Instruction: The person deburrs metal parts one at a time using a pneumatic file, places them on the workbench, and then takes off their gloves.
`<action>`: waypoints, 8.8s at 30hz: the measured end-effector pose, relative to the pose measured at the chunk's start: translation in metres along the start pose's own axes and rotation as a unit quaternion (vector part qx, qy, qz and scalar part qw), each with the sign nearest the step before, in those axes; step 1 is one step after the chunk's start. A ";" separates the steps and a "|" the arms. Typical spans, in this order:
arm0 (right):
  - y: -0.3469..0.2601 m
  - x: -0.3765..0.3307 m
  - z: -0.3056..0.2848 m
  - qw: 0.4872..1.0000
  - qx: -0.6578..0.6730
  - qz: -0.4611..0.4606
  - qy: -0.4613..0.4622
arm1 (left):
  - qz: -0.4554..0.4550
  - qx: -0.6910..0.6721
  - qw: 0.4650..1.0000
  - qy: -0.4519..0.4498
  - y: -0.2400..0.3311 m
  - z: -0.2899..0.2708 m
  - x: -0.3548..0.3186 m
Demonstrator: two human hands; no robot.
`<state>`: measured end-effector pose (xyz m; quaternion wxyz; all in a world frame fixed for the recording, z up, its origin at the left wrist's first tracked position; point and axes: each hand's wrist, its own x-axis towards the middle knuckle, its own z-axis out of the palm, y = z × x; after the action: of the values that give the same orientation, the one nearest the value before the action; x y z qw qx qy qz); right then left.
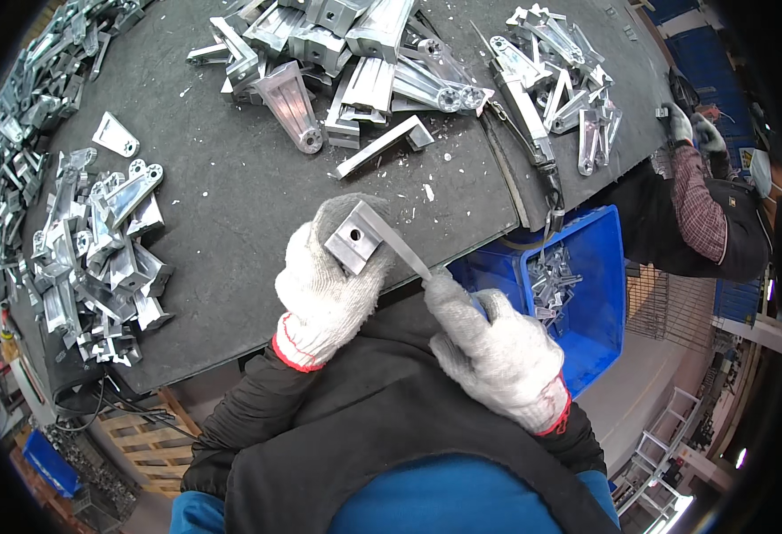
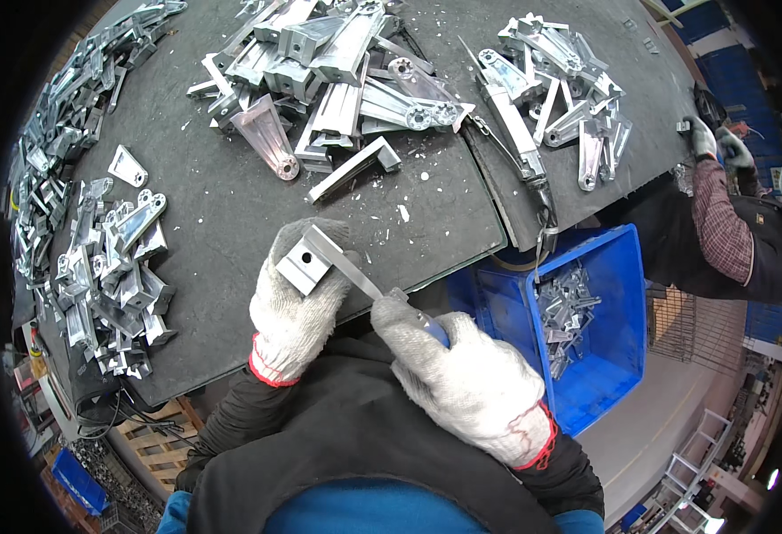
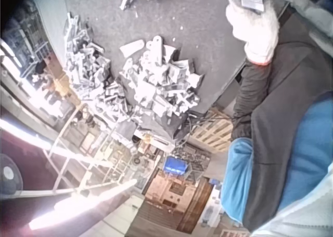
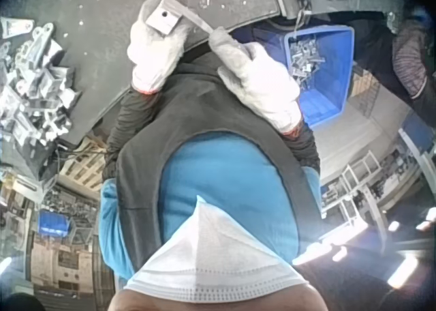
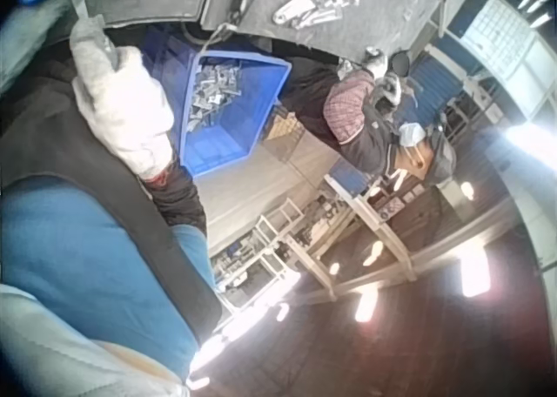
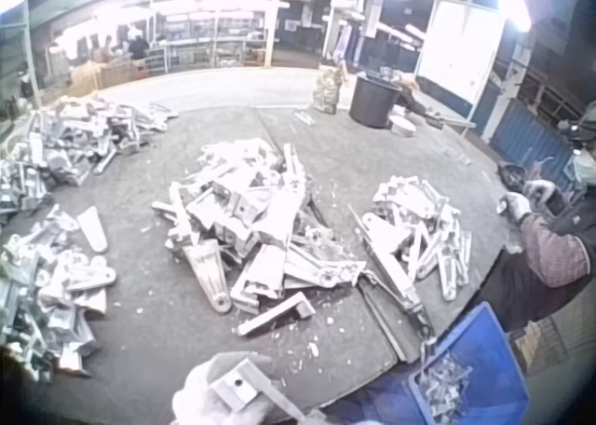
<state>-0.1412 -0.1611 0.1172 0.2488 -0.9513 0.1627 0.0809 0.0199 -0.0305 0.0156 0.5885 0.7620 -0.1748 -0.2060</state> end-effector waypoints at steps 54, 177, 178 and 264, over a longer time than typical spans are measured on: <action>0.014 -0.009 0.003 0.983 0.127 -0.009 -0.136 | 0.035 -0.107 0.993 0.030 0.005 -0.004 -0.005; 0.092 0.062 0.046 0.883 0.414 0.002 0.222 | 0.122 0.508 0.839 -0.154 0.063 -0.071 0.024; 0.088 0.060 0.044 0.906 0.362 -0.002 0.218 | 0.115 0.575 0.793 -0.164 0.064 -0.074 0.022; -0.018 0.000 -0.003 0.993 -0.106 -0.039 0.018 | 0.183 0.049 0.980 -0.060 -0.016 -0.033 -0.002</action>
<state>-0.1345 -0.1476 0.1284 0.1461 -0.9793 0.1209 0.0706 0.0353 0.0017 0.0075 0.5665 0.7315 -0.3562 -0.1309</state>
